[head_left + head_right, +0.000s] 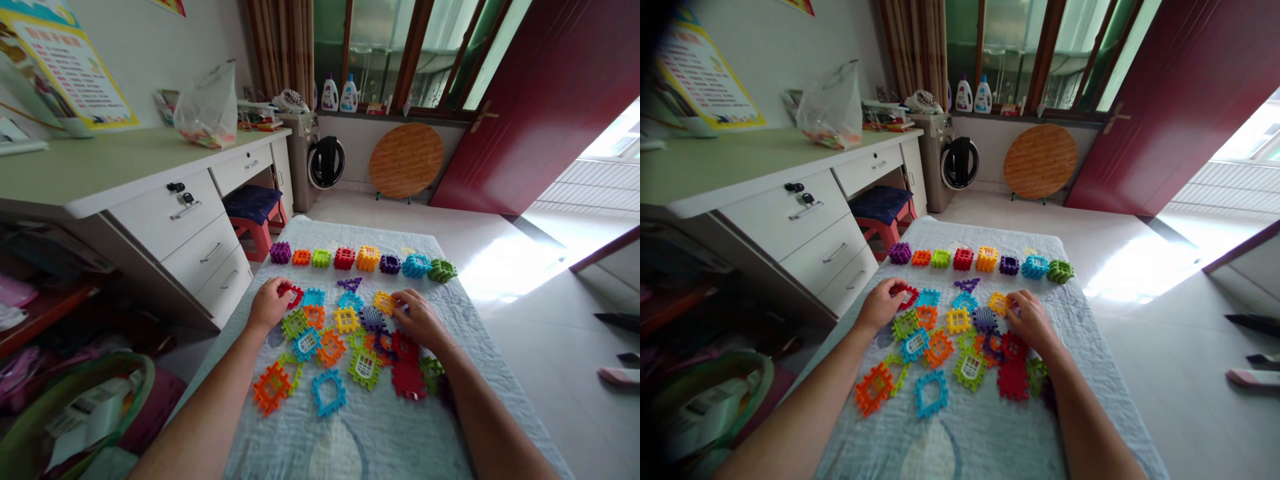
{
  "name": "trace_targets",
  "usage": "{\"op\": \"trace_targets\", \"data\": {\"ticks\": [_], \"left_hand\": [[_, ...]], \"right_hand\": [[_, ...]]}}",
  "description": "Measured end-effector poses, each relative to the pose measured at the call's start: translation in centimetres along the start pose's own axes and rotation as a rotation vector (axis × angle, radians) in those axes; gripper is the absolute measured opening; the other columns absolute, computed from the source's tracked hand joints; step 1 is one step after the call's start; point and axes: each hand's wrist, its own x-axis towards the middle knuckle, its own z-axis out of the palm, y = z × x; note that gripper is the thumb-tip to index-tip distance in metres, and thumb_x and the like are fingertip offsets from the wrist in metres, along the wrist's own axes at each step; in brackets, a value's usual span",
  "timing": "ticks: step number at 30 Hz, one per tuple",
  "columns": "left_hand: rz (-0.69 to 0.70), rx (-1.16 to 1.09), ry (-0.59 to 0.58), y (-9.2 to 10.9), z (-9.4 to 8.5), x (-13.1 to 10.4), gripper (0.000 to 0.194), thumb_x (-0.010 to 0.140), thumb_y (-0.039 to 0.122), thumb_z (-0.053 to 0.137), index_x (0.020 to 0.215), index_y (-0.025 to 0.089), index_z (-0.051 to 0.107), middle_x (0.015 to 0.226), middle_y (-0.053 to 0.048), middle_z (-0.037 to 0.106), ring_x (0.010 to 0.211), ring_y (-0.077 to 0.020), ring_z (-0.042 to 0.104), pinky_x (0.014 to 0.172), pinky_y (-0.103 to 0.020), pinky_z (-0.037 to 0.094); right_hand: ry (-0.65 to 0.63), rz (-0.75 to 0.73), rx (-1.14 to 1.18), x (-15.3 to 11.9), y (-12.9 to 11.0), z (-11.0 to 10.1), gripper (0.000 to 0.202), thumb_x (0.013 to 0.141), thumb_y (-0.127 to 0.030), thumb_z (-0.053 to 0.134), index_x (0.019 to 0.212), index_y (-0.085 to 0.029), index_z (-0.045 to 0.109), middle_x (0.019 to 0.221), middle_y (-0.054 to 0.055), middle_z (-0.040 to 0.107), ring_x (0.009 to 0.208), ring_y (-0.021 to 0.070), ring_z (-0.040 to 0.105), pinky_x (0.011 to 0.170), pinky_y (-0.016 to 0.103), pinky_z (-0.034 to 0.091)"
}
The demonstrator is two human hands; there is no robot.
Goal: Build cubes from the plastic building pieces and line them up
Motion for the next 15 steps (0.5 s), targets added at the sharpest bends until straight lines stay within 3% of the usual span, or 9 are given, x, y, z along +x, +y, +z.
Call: {"op": "trace_targets", "data": {"ticks": [15], "left_hand": [[-0.01,-0.001,-0.008,-0.02,0.03,0.02,0.018,0.071,0.019,0.051,0.085,0.018,0.062,0.089,-0.005,0.066,0.084,-0.0189,0.062,0.082,-0.032,0.049]], "right_hand": [[-0.001,-0.007,0.013,-0.11,0.18,0.12,0.025,0.08,-0.023,0.051,0.101,-0.016,0.062,0.094,0.007,0.058,0.086,0.0194,0.057,0.081,0.033,0.043]]}}
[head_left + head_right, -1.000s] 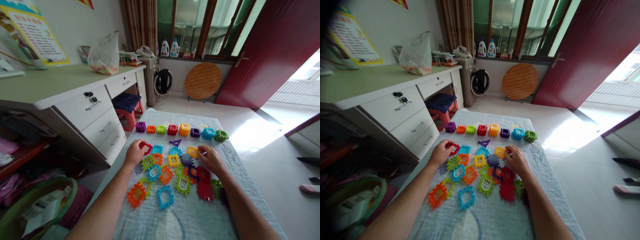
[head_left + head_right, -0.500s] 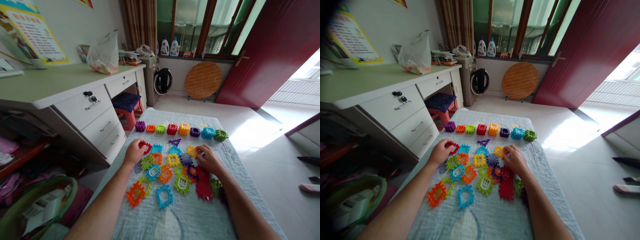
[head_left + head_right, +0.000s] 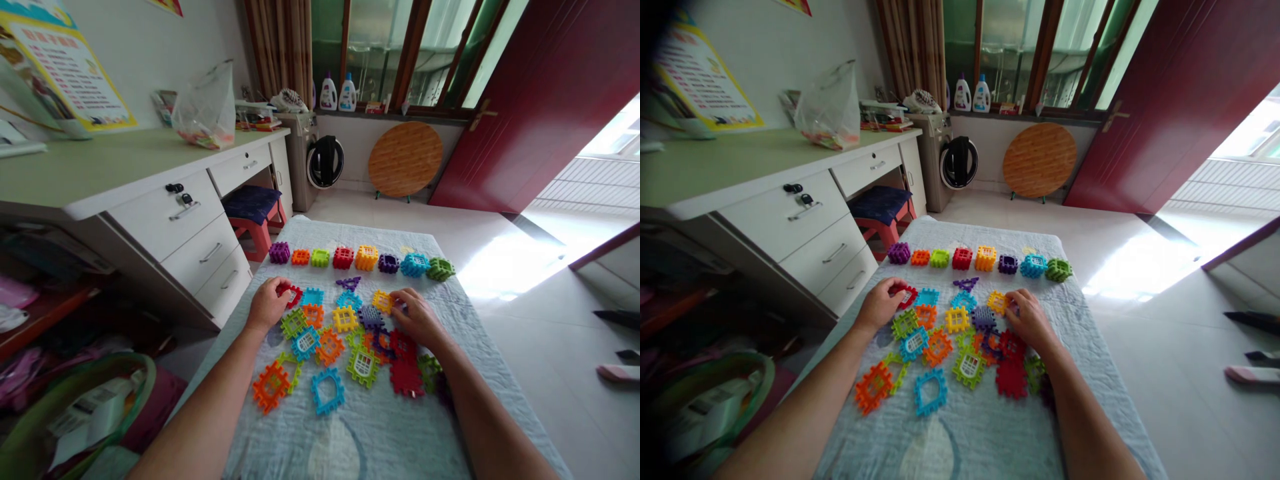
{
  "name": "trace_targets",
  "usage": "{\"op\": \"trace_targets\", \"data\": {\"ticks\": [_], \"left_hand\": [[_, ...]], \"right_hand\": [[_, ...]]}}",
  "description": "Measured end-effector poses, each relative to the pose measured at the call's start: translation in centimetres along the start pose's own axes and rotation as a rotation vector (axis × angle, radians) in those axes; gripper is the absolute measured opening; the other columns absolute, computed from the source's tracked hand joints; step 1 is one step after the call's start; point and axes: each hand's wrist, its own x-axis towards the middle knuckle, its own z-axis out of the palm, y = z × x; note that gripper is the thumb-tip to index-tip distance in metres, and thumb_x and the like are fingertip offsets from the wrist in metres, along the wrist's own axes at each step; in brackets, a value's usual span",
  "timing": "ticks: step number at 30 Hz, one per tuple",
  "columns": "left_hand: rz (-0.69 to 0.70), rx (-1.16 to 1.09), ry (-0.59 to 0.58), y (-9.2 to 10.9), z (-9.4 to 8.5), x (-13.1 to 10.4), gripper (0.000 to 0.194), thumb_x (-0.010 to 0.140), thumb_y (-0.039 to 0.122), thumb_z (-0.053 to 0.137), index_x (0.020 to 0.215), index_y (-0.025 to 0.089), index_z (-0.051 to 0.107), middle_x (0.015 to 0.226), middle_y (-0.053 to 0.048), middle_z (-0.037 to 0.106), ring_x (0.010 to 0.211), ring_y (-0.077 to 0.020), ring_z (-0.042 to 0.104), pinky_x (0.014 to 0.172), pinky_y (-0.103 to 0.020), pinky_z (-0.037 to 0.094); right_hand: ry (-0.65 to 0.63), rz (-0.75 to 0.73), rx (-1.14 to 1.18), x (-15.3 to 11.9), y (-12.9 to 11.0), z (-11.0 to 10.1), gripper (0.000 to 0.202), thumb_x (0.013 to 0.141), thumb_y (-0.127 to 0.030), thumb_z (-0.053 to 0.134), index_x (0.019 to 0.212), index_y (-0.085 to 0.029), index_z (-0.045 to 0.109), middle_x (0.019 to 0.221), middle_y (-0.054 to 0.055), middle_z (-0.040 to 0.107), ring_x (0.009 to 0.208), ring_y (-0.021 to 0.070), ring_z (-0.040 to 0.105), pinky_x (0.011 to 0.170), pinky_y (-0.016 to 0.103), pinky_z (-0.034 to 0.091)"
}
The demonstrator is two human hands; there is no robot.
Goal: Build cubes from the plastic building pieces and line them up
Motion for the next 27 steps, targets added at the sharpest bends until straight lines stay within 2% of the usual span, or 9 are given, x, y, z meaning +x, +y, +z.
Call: {"op": "trace_targets", "data": {"ticks": [27], "left_hand": [[0.011,-0.006,0.008,0.17,-0.04,0.08,0.017,0.071,0.018,0.051,0.084,0.018,0.062,0.087,-0.004,0.066,0.082,-0.0185,0.062,0.081,-0.032,0.049]], "right_hand": [[0.024,-0.01,0.009,-0.04,0.42,0.3,0.027,0.081,-0.024,0.049,0.104,-0.018,0.062,0.097,0.008,0.059,0.089,0.0201,0.058,0.083,0.034,0.045]]}}
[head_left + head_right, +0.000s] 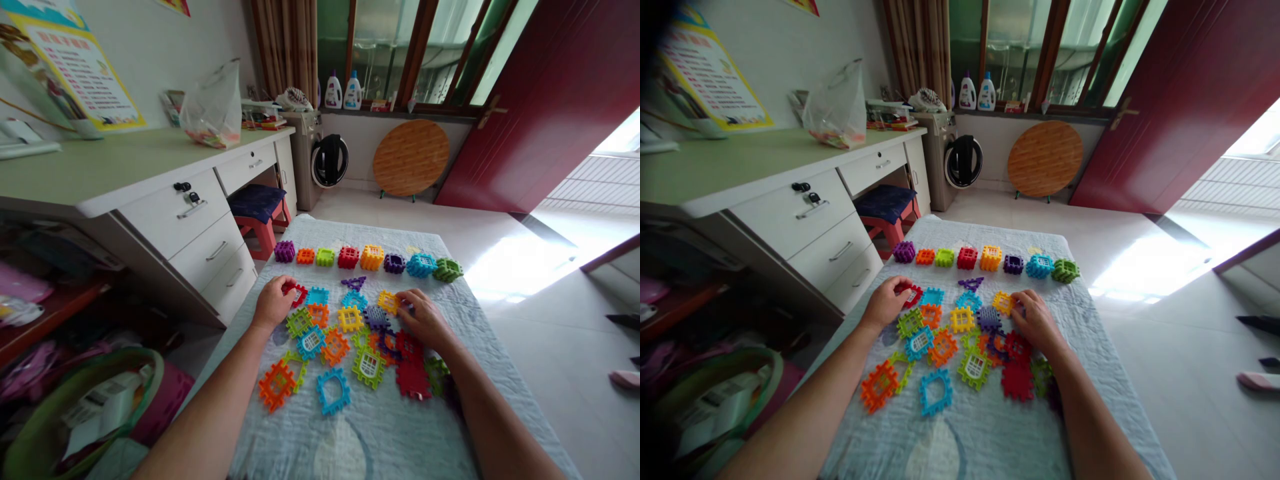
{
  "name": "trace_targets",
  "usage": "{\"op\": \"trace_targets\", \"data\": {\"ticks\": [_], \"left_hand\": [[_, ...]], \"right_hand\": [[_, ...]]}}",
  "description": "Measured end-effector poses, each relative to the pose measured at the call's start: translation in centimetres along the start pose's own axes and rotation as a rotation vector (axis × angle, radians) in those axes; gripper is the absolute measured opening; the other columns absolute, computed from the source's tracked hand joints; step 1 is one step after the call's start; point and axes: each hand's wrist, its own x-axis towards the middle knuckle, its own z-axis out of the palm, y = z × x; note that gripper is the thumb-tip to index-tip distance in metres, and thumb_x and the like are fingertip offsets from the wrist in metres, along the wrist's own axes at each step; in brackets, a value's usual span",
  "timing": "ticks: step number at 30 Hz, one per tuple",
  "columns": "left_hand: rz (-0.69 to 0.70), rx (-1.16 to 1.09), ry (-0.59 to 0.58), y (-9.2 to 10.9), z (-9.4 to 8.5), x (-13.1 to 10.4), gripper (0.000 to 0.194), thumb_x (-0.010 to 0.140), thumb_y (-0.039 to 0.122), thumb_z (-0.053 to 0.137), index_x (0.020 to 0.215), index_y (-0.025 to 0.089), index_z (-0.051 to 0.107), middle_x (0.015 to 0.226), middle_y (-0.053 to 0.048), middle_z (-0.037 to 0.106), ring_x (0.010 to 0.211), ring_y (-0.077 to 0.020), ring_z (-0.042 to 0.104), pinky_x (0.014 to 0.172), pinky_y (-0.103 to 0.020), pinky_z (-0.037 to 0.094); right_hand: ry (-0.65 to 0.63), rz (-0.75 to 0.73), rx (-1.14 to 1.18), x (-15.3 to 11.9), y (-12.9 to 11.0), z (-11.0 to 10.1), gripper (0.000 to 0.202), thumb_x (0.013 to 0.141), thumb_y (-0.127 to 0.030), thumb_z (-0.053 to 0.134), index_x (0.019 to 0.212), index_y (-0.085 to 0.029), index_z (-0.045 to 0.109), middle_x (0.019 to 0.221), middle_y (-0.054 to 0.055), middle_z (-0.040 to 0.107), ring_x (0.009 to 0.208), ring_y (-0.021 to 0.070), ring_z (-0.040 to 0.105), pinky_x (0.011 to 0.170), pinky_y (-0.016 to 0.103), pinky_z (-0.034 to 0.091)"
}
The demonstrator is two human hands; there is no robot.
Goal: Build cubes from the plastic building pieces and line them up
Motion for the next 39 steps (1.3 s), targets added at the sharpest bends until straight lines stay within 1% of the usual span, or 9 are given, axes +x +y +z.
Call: {"op": "trace_targets", "data": {"ticks": [20,24,26,28,30,32,34,36,39], "left_hand": [[-0.004,0.025,-0.01,-0.2,0.2,0.0,0.016,0.072,0.017,0.052,0.085,0.019,0.061,0.09,-0.004,0.066,0.084,-0.0184,0.061,0.082,-0.031,0.049],[0.009,0.027,0.001,-0.2,0.2,0.0,0.017,0.071,0.015,0.052,0.084,0.019,0.062,0.09,-0.004,0.066,0.084,-0.0183,0.061,0.081,-0.031,0.049],[0.012,0.029,0.006,-0.2,0.2,-0.1,0.017,0.071,0.015,0.052,0.084,0.019,0.062,0.089,-0.004,0.066,0.084,-0.0185,0.061,0.081,-0.031,0.048],[0.009,0.032,0.007,-0.1,0.1,-0.1,0.018,0.071,0.015,0.052,0.084,0.019,0.062,0.089,-0.004,0.066,0.084,-0.0187,0.061,0.081,-0.031,0.048],[0.006,0.033,0.009,0.0,0.1,-0.1,0.018,0.071,0.015,0.052,0.085,0.019,0.062,0.089,-0.004,0.066,0.084,-0.0187,0.061,0.081,-0.031,0.048],[0.007,0.032,0.01,0.0,0.1,-0.2,0.018,0.072,0.015,0.051,0.085,0.019,0.062,0.089,-0.004,0.066,0.084,-0.0186,0.061,0.082,-0.031,0.048],[0.013,0.033,0.011,-0.1,0.1,-0.2,0.017,0.072,0.015,0.051,0.085,0.018,0.062,0.09,-0.005,0.066,0.084,-0.0186,0.061,0.082,-0.031,0.048],[0.016,0.035,0.012,-0.1,0.1,-0.2,0.017,0.072,0.015,0.051,0.085,0.018,0.062,0.09,-0.005,0.066,0.084,-0.0187,0.061,0.082,-0.031,0.048],[0.014,0.039,0.005,-0.1,0.1,-0.1,0.016,0.072,0.015,0.051,0.084,0.019,0.062,0.089,-0.004,0.066,0.084,-0.0188,0.061,0.081,-0.031,0.048]], "right_hand": [[-0.011,-0.014,0.005,0.0,0.1,0.0,0.026,0.081,-0.025,0.049,0.103,-0.018,0.061,0.097,0.008,0.059,0.091,0.0209,0.058,0.084,0.036,0.045],[0.016,0.008,0.041,0.0,0.0,-0.7,0.03,0.082,-0.028,0.049,0.109,-0.019,0.059,0.103,0.009,0.06,0.091,0.0211,0.059,0.081,0.037,0.046],[0.057,0.002,0.02,0.0,-1.0,-1.5,0.031,0.083,-0.029,0.051,0.112,-0.02,0.057,0.109,0.009,0.059,0.097,0.0232,0.057,0.084,0.039,0.045],[0.068,-0.044,-0.005,0.0,-2.8,-2.5,0.031,0.084,-0.029,0.053,0.113,-0.021,0.057,0.112,0.01,0.059,0.103,0.0248,0.054,0.089,0.041,0.043],[0.022,-0.12,0.004,0.0,-5.4,-3.1,0.029,0.085,-0.028,0.052,0.113,-0.022,0.057,0.111,0.009,0.06,0.104,0.0243,0.053,0.091,0.041,0.041],[-0.067,-0.2,0.036,0.2,-8.2,-3.2,0.026,0.087,-0.025,0.051,0.112,-0.022,0.058,0.111,0.008,0.061,0.104,0.0237,0.052,0.09,0.04,0.041],[-0.164,-0.27,0.046,0.6,-10.8,-2.8,0.027,0.086,-0.021,0.052,0.111,-0.023,0.059,0.108,0.007,0.063,0.1,0.023,0.052,0.088,0.039,0.041],[-0.245,-0.323,0.039,1.2,-12.8,-1.8,0.026,0.084,-0.019,0.053,0.109,-0.022,0.061,0.103,0.007,0.063,0.096,0.0221,0.052,0.086,0.037,0.041],[-0.321,-0.331,-0.015,2.2,-14.7,0.3,0.025,0.082,-0.017,0.055,0.105,-0.019,0.062,0.102,0.008,0.063,0.094,0.0217,0.051,0.085,0.036,0.04]]}}
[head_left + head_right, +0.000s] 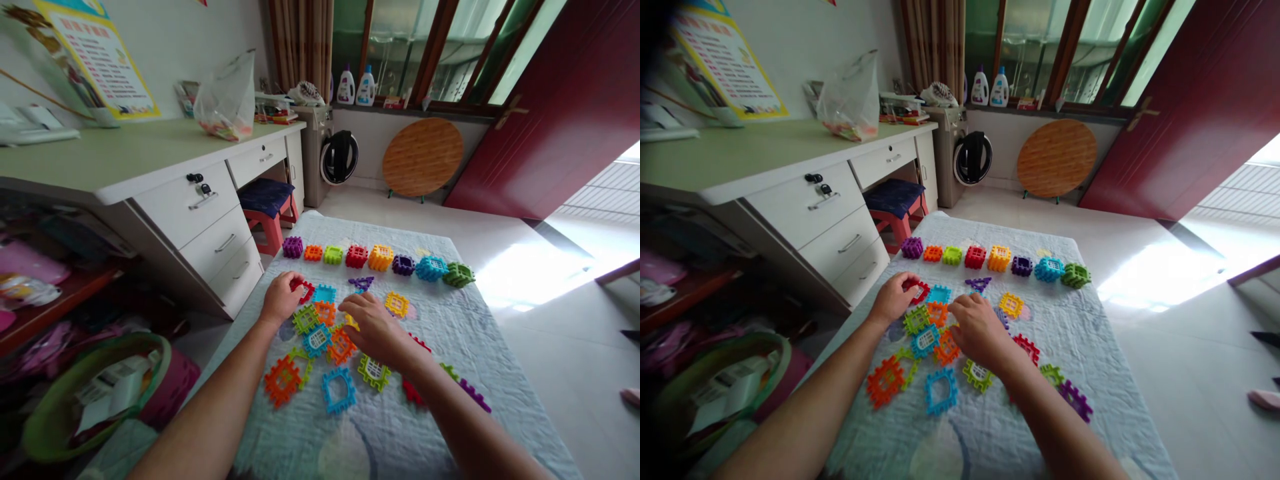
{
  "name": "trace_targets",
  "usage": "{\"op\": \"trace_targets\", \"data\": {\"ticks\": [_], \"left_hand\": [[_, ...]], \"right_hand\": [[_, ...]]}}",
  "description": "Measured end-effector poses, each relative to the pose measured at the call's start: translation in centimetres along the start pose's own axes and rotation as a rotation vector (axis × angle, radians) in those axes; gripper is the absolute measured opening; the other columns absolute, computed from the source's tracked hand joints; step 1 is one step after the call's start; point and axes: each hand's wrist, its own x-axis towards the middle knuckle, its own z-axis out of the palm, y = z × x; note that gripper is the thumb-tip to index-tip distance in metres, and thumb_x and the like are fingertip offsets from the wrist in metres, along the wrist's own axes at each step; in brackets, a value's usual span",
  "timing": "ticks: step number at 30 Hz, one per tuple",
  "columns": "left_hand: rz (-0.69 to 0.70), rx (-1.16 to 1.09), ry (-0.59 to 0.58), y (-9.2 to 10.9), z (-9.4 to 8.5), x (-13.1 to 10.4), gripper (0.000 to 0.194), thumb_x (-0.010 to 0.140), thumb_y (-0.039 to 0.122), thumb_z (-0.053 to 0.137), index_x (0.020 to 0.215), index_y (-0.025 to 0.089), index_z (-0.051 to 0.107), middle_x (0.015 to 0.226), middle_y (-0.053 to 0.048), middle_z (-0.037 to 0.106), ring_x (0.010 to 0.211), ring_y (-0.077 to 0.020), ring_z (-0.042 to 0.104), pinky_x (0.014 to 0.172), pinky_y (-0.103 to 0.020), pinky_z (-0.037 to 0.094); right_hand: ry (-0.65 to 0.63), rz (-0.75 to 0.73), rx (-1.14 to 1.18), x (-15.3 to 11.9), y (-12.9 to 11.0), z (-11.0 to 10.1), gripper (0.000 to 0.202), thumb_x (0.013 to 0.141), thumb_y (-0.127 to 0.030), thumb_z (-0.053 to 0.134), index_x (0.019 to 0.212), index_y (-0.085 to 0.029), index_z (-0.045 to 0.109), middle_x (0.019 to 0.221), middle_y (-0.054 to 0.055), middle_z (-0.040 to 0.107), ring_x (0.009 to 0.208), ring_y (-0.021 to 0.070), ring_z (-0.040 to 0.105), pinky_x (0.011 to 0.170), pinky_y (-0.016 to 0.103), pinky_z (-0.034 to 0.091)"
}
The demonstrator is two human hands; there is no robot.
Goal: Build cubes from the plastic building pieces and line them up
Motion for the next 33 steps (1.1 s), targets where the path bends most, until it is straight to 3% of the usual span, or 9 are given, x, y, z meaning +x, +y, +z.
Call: {"op": "trace_targets", "data": {"ticks": [4,9,21,28,33], "left_hand": [[-0.014,-0.004,-0.01,0.0,0.0,0.1,0.017,0.072,0.016,0.051,0.085,0.019,0.062,0.089,-0.004,0.066,0.085,-0.0187,0.062,0.082,-0.031,0.048],[-0.009,0.002,-0.007,-0.3,0.1,0.1,0.017,0.072,0.016,0.052,0.086,0.019,0.062,0.091,-0.004,0.066,0.086,-0.0185,0.061,0.082,-0.031,0.048],[-0.002,0.012,-0.006,-0.4,0.1,0.1,0.018,0.072,0.016,0.052,0.086,0.019,0.062,0.091,-0.004,0.066,0.085,-0.0183,0.061,0.082,-0.03,0.049],[-0.013,-0.002,-0.015,-0.3,0.0,0.1,0.018,0.072,0.015,0.052,0.087,0.019,0.062,0.091,-0.004,0.066,0.085,-0.0181,0.061,0.082,-0.031,0.049],[-0.01,0.0,-0.016,-0.2,0.0,0.1,0.018,0.072,0.016,0.051,0.086,0.019,0.062,0.089,-0.004,0.065,0.083,-0.018,0.061,0.08,-0.03,0.049]], "right_hand": [[-0.006,0.043,-0.072,1.9,-0.2,2.2,0.028,0.08,-0.019,0.057,0.108,-0.019,0.061,0.105,0.009,0.061,0.099,0.0232,0.048,0.086,0.035,0.038],[-0.013,0.089,-0.112,2.3,-0.2,3.7,0.023,0.083,-0.025,0.056,0.106,-0.021,0.06,0.105,0.008,0.06,0.099,0.0235,0.047,0.085,0.035,0.037],[0.049,0.094,-0.125,2.5,-0.4,4.4,0.022,0.085,-0.036,0.058,0.102,-0.022,0.057,0.1,0.007,0.06,0.096,0.0236,0.047,0.082,0.035,0.036],[0.091,0.111,-0.13,2.6,-0.5,4.5,0.026,0.079,-0.031,0.065,0.102,-0.022,0.057,0.103,0.008,0.054,0.095,0.0235,0.046,0.081,0.034,0.038],[0.149,0.107,0.114,2.6,0.0,3.8,0.009,0.084,-0.017,0.054,0.089,-0.019,0.061,0.091,0.005,0.056,0.084,0.0163,0.052,0.075,0.027,0.039]]}}
